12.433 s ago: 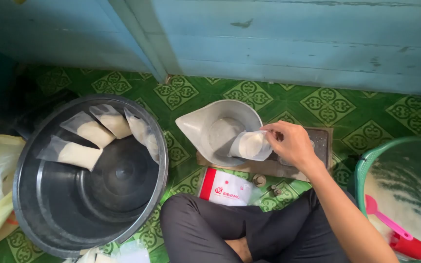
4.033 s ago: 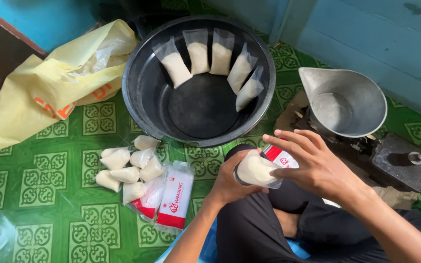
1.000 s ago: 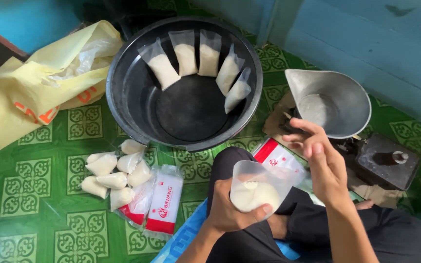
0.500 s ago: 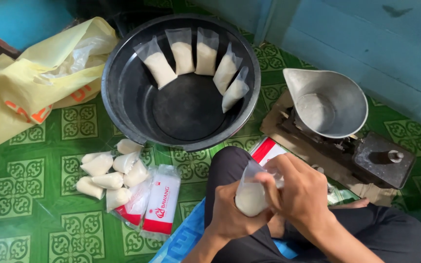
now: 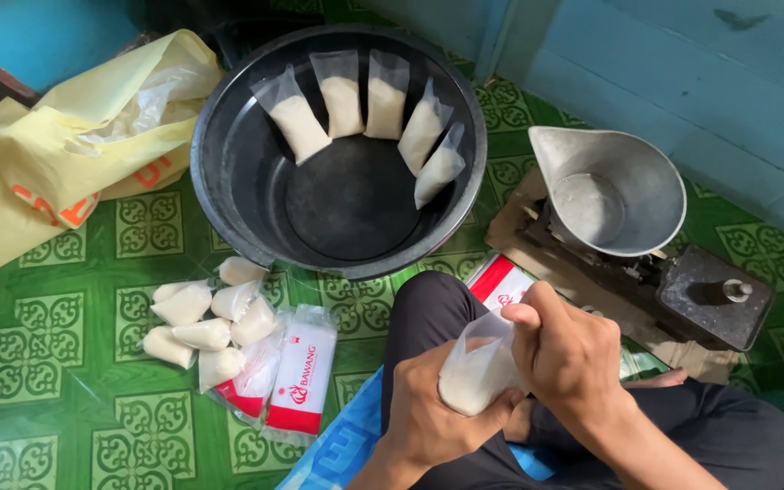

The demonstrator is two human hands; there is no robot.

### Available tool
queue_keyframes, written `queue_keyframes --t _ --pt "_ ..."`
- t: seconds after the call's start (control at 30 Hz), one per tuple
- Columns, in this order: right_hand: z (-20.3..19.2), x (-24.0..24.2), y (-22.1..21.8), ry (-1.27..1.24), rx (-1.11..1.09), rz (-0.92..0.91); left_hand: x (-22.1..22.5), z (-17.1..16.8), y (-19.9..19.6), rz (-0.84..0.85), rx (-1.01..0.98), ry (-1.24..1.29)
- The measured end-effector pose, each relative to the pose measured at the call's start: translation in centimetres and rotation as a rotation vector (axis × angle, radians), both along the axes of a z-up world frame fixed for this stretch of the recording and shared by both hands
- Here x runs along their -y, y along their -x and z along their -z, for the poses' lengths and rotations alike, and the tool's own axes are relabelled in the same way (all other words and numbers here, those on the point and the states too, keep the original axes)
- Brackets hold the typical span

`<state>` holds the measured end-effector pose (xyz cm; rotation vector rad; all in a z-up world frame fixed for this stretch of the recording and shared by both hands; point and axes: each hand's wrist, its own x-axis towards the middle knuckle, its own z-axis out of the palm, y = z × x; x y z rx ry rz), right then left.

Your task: Filling small plastic bags with white powder from a basin, weighing them on a scale, and placing them into a larger container.

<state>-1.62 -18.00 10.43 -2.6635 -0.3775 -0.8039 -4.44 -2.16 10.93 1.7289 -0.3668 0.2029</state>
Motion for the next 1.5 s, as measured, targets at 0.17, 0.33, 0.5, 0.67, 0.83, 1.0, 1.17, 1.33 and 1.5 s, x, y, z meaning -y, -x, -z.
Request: queue_keyframes --t 0.17,0.33,0.5,0.67,0.83,1.0,1.17,1.33,1.5 --pt "-0.7 0.0 -0.2 -0.078 0.07 -0.125 -0.2 0.0 0.3 0.077 -0.048 0.026" --pt "-1.7 0.6 0.1 -0.09 0.066 -0.165 -0.7 -0.9 0.3 0.178 -0.14 0.087" --pt "-2.8 1.0 -0.3 -0.081 0.078 -0.192 -0.9 -2.0 0.4 0.2 -0.15 0.085" --pt "-4.2 1.5 -0.7 -0.047 0.114 -0.355 -1.2 -3.8 0.7 0.241 -0.19 0.098" --pt "-5.6 2.4 -1.2 -0.004 0.153 -0.496 -1.1 -3.6 0.9 0.272 -0.129 0.096" --pt "-7.3 3.6 -1.4 0.083 0.128 -0.584 -0.8 -3.3 1.2 0.254 -0.083 0.057" --pt "-7.9 4.5 -1.5 0.128 0.136 -0.644 -0.5 -3.7 1.1 0.29 -0.027 0.012" --pt "-6.7 3.5 -1.5 -0.005 -0.007 -0.551 0.0 -2.3 1.0 0.209 -0.044 0.025" --pt "-5.6 4.1 -1.9 -0.331 -0.499 -0.498 0.3 0.0 0.0 0.079 0.008 0.035"
